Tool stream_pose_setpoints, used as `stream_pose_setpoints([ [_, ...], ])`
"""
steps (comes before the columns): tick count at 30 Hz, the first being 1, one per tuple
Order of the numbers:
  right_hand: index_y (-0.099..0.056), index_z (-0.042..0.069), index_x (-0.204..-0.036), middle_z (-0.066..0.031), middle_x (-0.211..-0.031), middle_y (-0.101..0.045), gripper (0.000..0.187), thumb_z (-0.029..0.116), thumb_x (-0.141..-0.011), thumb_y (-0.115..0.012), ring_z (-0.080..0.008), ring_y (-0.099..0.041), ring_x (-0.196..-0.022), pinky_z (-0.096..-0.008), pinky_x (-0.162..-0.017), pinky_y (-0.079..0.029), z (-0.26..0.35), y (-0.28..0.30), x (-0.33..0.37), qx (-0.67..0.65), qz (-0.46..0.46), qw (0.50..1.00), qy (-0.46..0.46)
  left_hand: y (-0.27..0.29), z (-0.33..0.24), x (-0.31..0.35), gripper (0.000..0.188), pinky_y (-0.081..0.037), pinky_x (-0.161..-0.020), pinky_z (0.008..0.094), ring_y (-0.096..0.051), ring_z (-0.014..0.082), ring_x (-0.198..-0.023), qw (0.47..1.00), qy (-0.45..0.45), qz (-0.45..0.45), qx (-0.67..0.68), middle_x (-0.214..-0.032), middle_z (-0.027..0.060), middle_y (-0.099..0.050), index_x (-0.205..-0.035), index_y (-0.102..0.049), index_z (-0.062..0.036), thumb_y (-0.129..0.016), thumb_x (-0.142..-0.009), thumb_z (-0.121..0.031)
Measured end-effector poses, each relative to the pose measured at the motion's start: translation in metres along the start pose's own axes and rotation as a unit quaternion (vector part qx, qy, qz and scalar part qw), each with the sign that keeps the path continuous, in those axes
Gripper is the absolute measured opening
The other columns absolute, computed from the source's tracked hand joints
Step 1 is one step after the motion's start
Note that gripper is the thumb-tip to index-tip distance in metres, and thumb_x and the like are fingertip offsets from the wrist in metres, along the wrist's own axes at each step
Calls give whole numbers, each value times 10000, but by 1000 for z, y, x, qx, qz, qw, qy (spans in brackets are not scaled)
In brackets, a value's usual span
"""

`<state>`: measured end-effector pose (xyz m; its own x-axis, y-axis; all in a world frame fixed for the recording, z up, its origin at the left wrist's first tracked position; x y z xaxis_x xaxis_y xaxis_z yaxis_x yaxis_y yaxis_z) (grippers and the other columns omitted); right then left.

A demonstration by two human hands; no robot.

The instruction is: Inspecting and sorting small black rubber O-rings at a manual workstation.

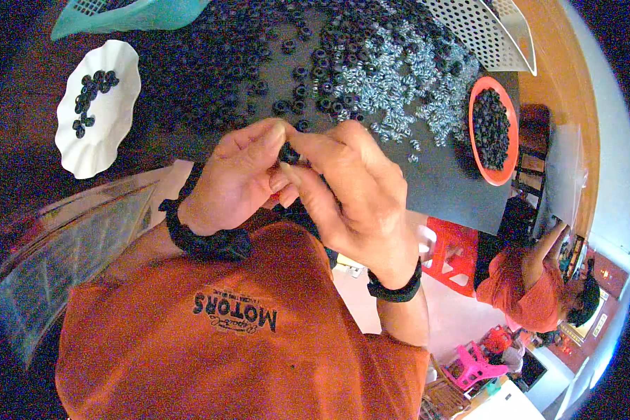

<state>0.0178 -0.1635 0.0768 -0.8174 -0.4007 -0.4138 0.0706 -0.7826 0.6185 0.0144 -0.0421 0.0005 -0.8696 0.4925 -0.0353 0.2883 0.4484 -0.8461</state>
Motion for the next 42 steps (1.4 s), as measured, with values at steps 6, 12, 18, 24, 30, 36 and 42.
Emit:
stream_pose_setpoints([
  [6,-644,-16,-915,-61,-718,-533,225,-30,-701,-710,-121,-497,-612,-234,-514,-401,-1,-3,9,-12,-23,998,-57,3,9,-1,297,-428,-542,228,-475,77,-610,999,16,-30,-29,-785,39,-553,-971,-528,-61,-370,-995,-311],
  [12,-609,13,-979,-84,-724,-569,284,-21,-713,-704,-181,-595,-591,-289,-501,-466,-8,5,10,24,-7,1000,11,-3,6,-5,310,-425,-526,224,-491,74,-598,996,54,-31,-57,-795,55,-579,-987,-529,-47,-368,-994,-312],
  [18,-640,-8,-927,-75,-726,-571,224,-39,-712,-696,-133,-522,-602,-237,-508,-399,-12,4,19,-6,-35,999,-33,-5,10,-2,244,-424,-580,226,-517,89,-653,995,54,-76,-27,-808,35,-565,-1051,-516,-22,-433,-975,-239],
  [24,-606,-21,-895,-23,-746,-565,72,39,-870,-575,-56,-492,-633,-202,-545,-391,-54,72,44,117,-84,969,-202,5,15,-6,178,-428,-652,256,-504,106,-698,999,34,-33,-25,-816,18,-520,-1015,-508,-4,-517,-943,-166],
  [30,-604,-2,-961,-140,-850,-582,139,41,-829,-594,-269,-579,-726,-335,-655,-457,-115,105,42,211,5,954,-212,-1,16,-13,223,-416,-578,259,-504,131,-643,993,4,-16,-116,-707,12,-482,-1024,-484,-38,-527,-929,-236],
  [36,-599,0,-928,-163,-877,-574,125,29,-806,-600,-341,-578,-791,-382,-693,-459,-122,102,44,273,34,942,-194,4,18,-13,231,-416,-580,258,-509,129,-638,987,12,-6,-159,-709,41,-520,-994,-485,-37,-534,-921,-251],
  [42,-594,4,-963,-99,-831,-546,142,17,-822,-587,-184,-528,-692,-286,-654,-431,-119,104,50,249,44,946,-204,5,17,-13,156,-423,-668,220,-503,82,-720,993,21,8,-118,-819,11,-521,-982,-502,-5,-530,-935,-152],
])
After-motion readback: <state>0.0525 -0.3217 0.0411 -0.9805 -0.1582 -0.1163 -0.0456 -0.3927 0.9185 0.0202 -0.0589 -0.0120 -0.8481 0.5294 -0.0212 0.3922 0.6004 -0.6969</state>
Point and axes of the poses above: each hand's wrist, its own x-axis away from the middle knuckle, its own y-axis out of the back of the hand, z = x × y, the point moved 3 cm from there along -x, towards the middle knuckle
